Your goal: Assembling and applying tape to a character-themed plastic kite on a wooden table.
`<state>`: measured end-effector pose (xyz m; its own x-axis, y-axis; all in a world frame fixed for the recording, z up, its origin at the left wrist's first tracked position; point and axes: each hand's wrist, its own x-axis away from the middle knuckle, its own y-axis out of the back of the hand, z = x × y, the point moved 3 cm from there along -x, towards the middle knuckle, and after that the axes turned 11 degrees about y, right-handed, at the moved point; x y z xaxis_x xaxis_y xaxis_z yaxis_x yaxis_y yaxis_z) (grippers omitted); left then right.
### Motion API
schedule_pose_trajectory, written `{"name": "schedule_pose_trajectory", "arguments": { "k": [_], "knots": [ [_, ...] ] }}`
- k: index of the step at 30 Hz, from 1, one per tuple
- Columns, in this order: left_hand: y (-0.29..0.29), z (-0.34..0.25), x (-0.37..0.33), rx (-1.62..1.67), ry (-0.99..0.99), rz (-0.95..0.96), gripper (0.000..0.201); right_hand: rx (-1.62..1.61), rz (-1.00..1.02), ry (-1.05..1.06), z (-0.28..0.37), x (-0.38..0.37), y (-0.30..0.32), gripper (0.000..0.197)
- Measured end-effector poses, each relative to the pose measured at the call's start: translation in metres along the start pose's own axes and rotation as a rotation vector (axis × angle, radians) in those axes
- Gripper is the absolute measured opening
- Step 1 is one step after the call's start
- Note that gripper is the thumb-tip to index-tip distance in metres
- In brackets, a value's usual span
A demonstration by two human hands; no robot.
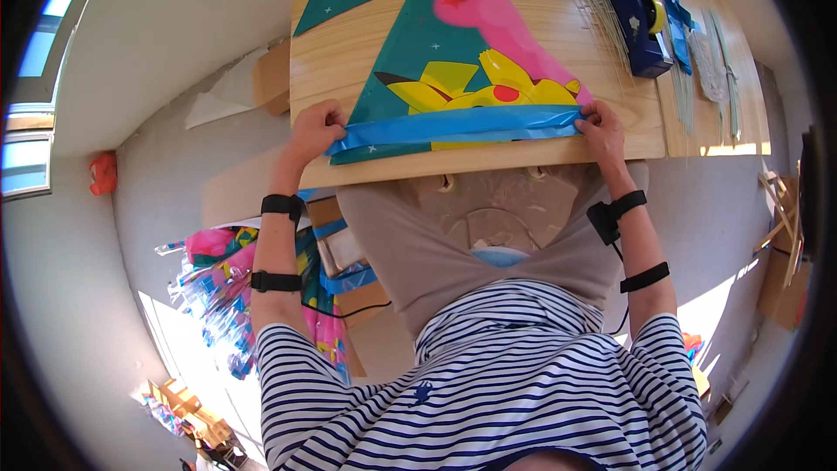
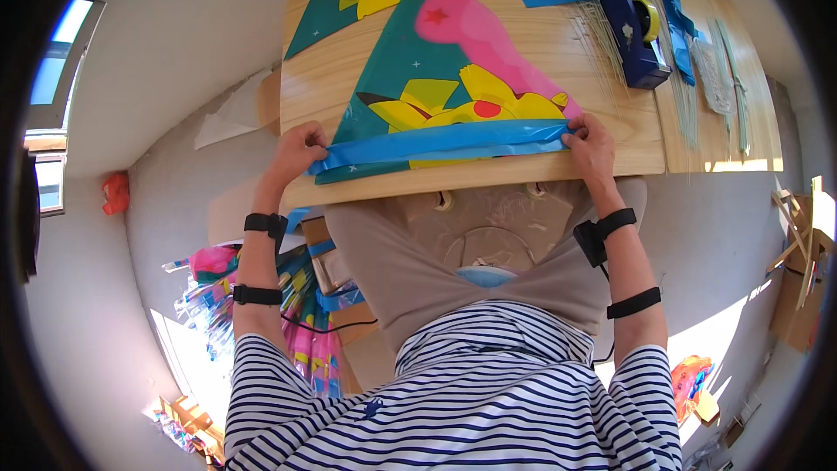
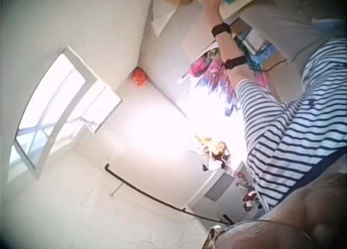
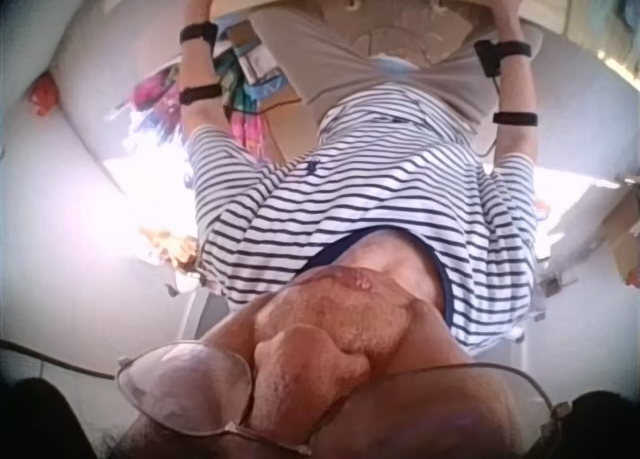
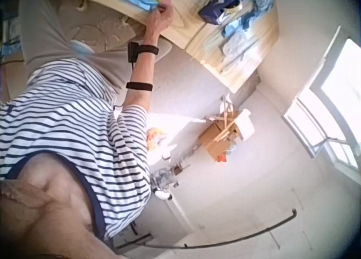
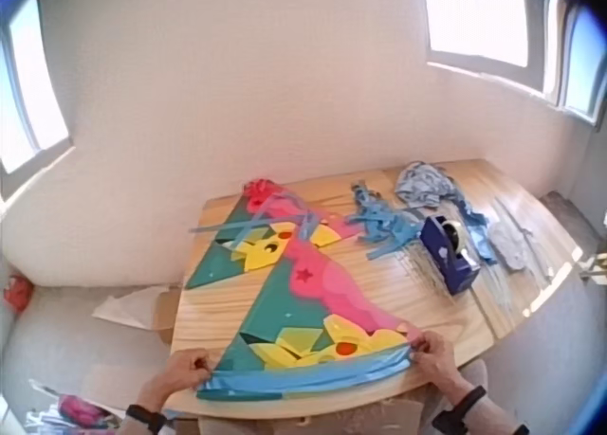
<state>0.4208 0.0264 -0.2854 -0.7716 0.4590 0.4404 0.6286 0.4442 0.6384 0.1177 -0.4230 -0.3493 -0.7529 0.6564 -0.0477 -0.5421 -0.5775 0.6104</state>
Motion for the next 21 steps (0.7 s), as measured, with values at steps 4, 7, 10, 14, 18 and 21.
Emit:
{"name": "schedule_pose_trajectory", "arguments": {
  "k": [4, 7, 10, 14, 18, 21],
  "knots": [
    [0.01, -0.003, 0.001, 0.059, 0.057, 0.091, 0.013, 0.005, 0.008, -0.008, -0.001, 0.0, -0.003, 0.026],
    [0.015, -0.002, 0.0, 0.049, 0.074, 0.139, 0.014, 0.003, 0.013, 0.023, -0.004, -0.002, -0.005, 0.026],
    [0.017, -0.007, 0.0, 0.044, 0.067, 0.144, 0.013, -0.028, 0.002, 0.034, -0.009, -0.003, -0.004, 0.026],
    [0.018, -0.004, -0.005, 0.081, -0.004, 0.114, 0.01, -0.225, -0.016, 0.015, -0.005, 0.003, 0.003, 0.019],
    [0.017, -0.002, -0.002, 0.019, 0.032, 0.141, 0.006, -0.608, -0.06, -0.122, 0.003, 0.006, 0.016, 0.013],
    [0.015, -0.003, -0.001, 0.032, 0.032, 0.154, 0.006, -0.657, -0.129, -0.135, 0.006, 0.005, 0.034, 0.013]
  ]
}}
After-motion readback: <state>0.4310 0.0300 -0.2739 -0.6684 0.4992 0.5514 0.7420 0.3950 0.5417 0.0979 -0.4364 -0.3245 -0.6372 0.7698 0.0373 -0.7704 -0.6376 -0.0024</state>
